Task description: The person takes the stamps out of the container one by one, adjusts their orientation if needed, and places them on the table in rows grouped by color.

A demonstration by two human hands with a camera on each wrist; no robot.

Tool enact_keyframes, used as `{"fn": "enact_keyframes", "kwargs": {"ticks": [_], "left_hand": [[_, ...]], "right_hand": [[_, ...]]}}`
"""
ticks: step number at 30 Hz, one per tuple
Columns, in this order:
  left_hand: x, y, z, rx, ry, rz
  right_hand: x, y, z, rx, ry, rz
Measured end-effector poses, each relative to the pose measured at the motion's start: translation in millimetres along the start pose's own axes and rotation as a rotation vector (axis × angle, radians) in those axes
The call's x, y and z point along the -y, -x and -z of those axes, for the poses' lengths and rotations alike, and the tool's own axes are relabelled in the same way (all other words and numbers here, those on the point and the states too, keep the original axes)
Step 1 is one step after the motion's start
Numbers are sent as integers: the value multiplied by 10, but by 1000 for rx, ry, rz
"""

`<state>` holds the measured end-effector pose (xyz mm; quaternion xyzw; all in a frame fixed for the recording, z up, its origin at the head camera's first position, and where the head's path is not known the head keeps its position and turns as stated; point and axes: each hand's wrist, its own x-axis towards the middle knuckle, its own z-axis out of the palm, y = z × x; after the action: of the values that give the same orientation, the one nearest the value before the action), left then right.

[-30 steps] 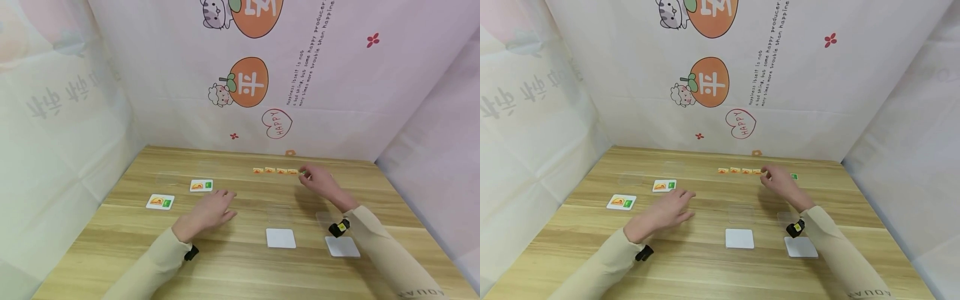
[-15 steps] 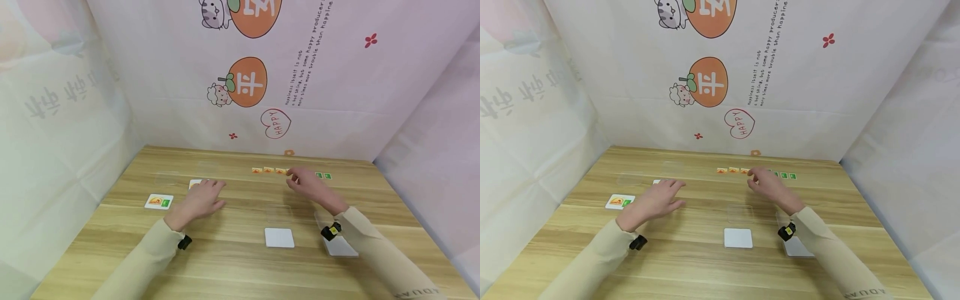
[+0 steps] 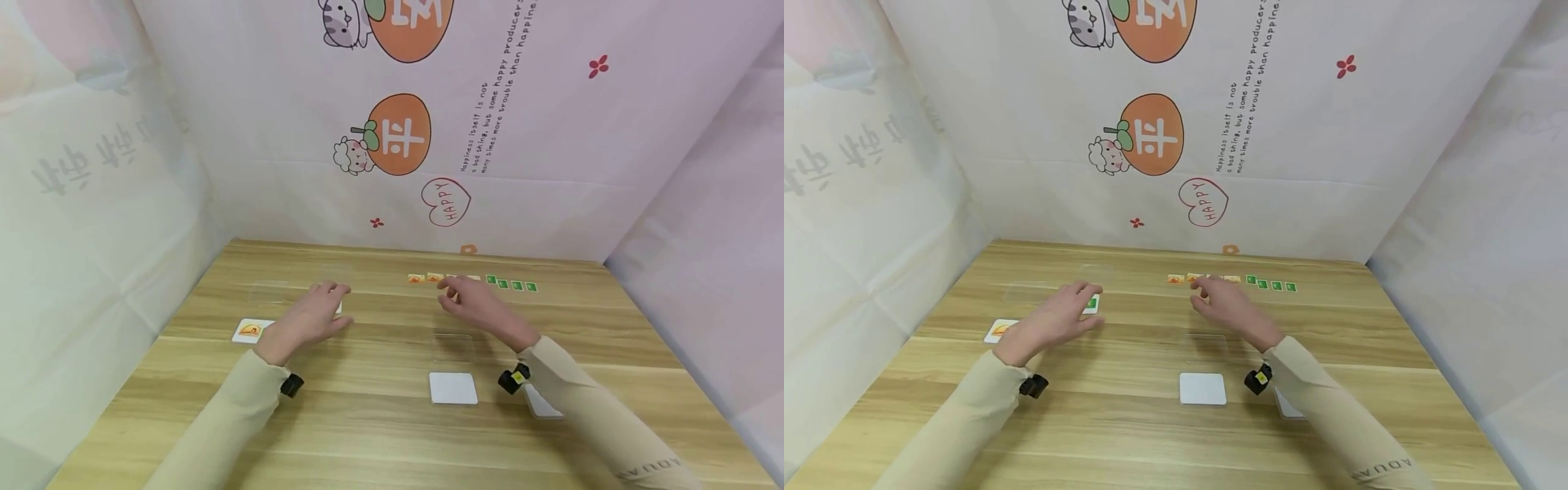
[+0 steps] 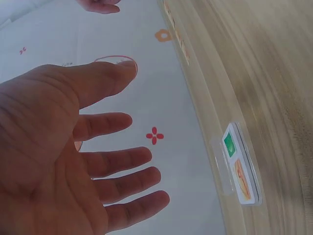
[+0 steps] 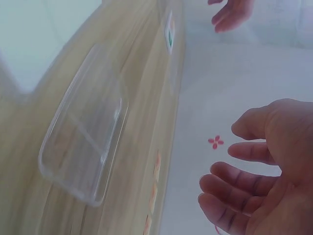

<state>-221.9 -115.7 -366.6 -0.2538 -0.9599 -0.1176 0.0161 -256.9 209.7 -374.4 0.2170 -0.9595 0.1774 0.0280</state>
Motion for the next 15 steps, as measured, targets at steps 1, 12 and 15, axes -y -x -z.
{"fn": "enact_keyframes", "kwargs": {"ticks": [1, 12, 15], "left_hand": [[21, -4, 0, 2, 8, 4], [232, -56, -9, 40, 95, 70], [275, -72, -20, 46, 122, 74]], "right_hand": [[37, -9, -9, 6, -13, -1], [278, -146, -148, 16, -43, 24], [351, -196, -180, 26, -48, 23]]}}
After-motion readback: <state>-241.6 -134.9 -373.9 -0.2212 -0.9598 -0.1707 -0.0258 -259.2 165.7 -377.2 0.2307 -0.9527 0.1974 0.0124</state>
